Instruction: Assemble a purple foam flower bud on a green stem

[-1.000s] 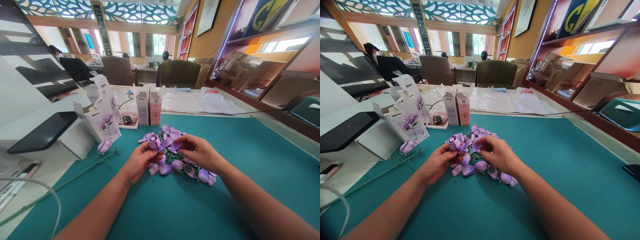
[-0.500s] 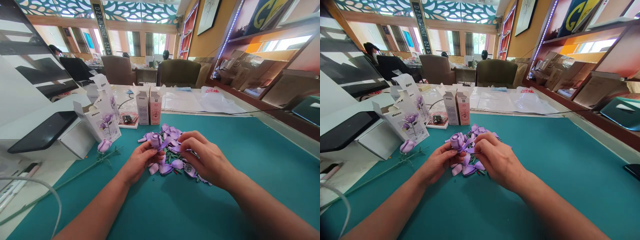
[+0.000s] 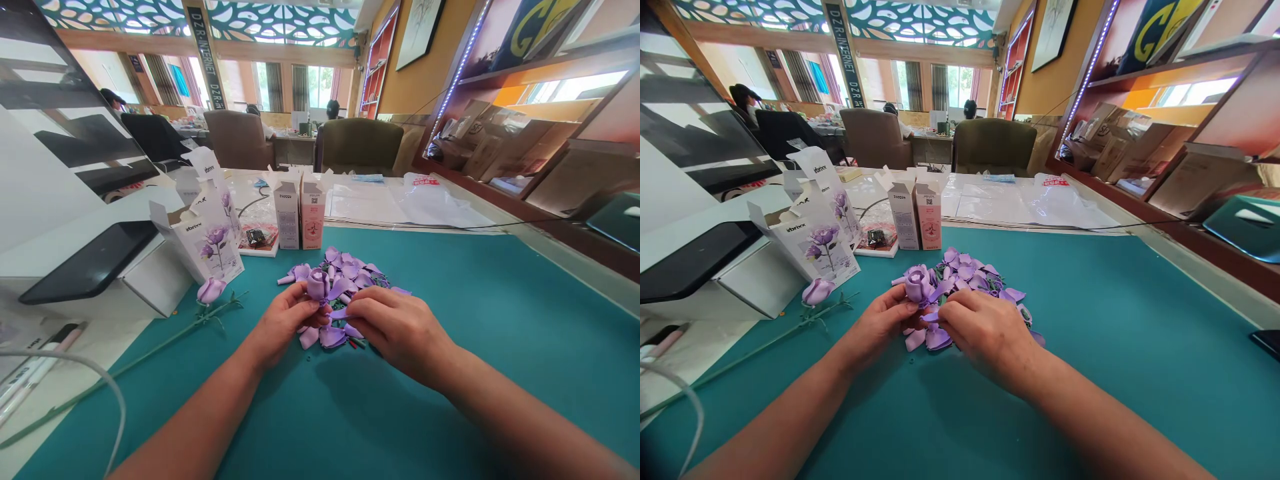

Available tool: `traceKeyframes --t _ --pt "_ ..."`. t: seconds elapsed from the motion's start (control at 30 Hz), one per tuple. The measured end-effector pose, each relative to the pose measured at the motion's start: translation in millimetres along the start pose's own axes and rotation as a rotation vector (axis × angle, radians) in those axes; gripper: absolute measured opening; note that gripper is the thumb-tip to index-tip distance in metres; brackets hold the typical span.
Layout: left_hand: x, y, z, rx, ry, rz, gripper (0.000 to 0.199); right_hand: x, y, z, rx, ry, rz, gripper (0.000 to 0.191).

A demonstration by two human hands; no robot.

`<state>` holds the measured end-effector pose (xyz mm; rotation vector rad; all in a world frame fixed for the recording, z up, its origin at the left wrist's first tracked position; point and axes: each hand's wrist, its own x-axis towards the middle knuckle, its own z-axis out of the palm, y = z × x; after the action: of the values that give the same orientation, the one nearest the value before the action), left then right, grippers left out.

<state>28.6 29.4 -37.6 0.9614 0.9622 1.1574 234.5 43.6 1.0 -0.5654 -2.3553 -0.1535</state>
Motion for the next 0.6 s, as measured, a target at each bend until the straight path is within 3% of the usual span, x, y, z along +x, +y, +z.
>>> traceKeyframes --t 0.2,0.6 --pt "-0.6 1.5 0.7 0.08 0.0 0.021 0.027 -3.4 -1.3 8.1 -0.064 0.028 -0.023 0.023" --pt "-3.1 3.9 5.0 0.127 -0.029 0.031 0.027 -3.3 -1.2 12.0 -0.062 0.127 -0.037 0.022"
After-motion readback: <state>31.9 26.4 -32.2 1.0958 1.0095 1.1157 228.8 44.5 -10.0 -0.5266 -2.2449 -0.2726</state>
